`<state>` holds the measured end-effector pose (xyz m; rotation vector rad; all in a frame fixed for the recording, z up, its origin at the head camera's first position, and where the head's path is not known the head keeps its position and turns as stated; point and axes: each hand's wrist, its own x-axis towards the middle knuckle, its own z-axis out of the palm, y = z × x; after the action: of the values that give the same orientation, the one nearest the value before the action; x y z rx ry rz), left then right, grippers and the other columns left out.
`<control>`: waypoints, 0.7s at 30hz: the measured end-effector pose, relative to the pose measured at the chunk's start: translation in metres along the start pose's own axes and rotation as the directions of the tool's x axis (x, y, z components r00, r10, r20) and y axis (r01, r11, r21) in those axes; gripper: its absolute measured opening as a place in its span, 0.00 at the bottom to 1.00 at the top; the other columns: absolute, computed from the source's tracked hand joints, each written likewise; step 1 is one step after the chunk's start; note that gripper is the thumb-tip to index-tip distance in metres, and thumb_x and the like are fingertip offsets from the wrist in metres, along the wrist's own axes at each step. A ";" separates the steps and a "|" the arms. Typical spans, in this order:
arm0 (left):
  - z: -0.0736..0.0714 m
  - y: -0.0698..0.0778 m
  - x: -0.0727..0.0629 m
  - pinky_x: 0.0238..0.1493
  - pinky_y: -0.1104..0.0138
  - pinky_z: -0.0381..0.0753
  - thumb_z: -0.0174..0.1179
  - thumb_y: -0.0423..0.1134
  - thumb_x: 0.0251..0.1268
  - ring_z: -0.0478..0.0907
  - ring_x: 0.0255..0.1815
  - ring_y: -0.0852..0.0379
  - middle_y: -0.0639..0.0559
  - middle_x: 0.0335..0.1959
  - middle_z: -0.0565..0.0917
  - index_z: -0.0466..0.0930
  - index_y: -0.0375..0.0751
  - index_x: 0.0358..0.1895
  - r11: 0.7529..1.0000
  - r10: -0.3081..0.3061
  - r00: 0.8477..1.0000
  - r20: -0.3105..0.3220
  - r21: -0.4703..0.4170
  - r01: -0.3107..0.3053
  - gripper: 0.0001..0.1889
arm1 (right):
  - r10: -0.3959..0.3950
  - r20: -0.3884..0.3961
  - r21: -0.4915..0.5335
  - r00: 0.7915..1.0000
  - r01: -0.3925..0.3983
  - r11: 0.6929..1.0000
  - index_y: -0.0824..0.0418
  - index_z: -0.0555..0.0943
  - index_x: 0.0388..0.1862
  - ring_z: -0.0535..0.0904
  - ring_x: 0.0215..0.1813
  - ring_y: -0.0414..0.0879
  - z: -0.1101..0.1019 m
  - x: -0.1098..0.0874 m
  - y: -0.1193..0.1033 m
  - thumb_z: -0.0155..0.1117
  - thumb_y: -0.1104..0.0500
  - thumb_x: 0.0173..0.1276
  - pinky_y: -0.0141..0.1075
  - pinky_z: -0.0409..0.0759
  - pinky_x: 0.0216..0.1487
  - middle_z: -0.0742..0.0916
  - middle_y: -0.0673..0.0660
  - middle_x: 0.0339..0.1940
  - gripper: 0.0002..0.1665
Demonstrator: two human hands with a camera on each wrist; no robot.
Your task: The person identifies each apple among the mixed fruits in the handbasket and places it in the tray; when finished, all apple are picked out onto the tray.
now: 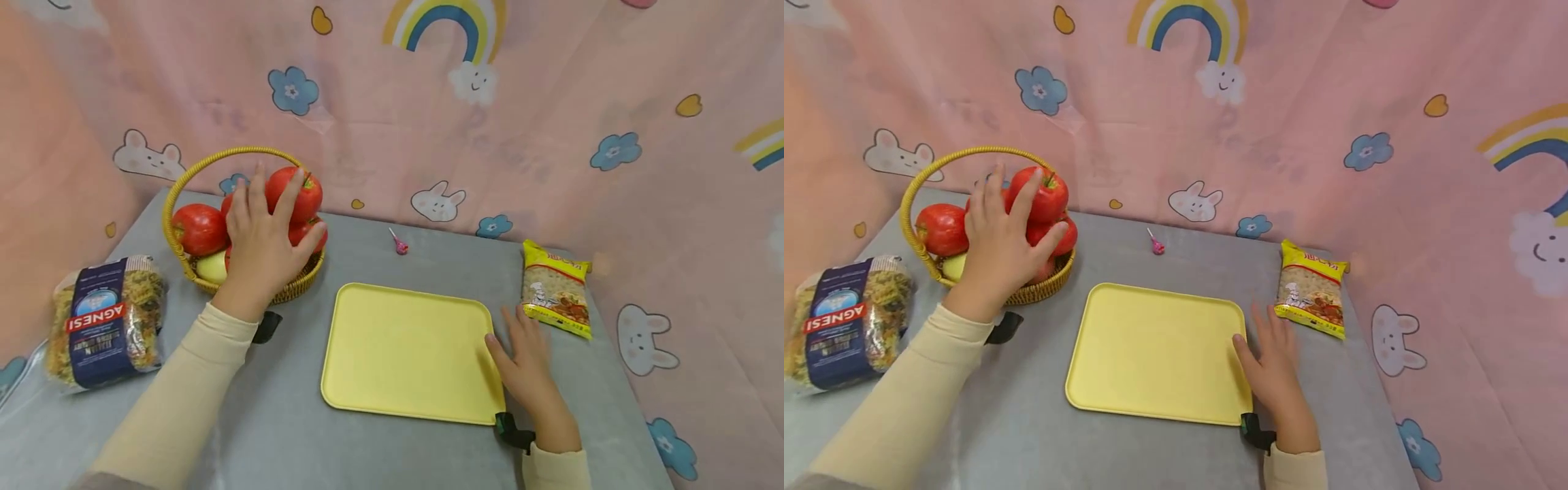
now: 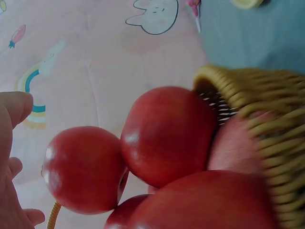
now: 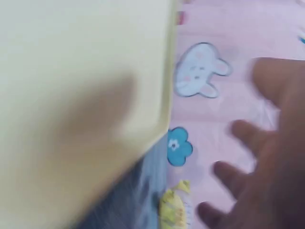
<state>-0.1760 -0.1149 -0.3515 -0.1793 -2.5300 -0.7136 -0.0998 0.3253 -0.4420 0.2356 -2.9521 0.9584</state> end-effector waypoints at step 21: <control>0.012 0.000 0.035 0.73 0.28 0.55 0.65 0.51 0.75 0.43 0.82 0.28 0.40 0.87 0.43 0.59 0.58 0.85 1.000 0.023 0.990 0.139 0.018 -0.025 0.39 | 0.049 0.181 -0.073 0.982 -0.036 0.997 0.62 0.51 0.88 0.37 0.81 0.82 0.017 -0.007 0.039 0.50 0.45 0.87 0.81 0.35 0.68 0.52 0.77 0.85 0.42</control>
<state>-0.2114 -0.1090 -0.3433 -0.2603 -2.6609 -0.6879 -0.0984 0.3475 -0.4789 0.2739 -3.1631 0.8823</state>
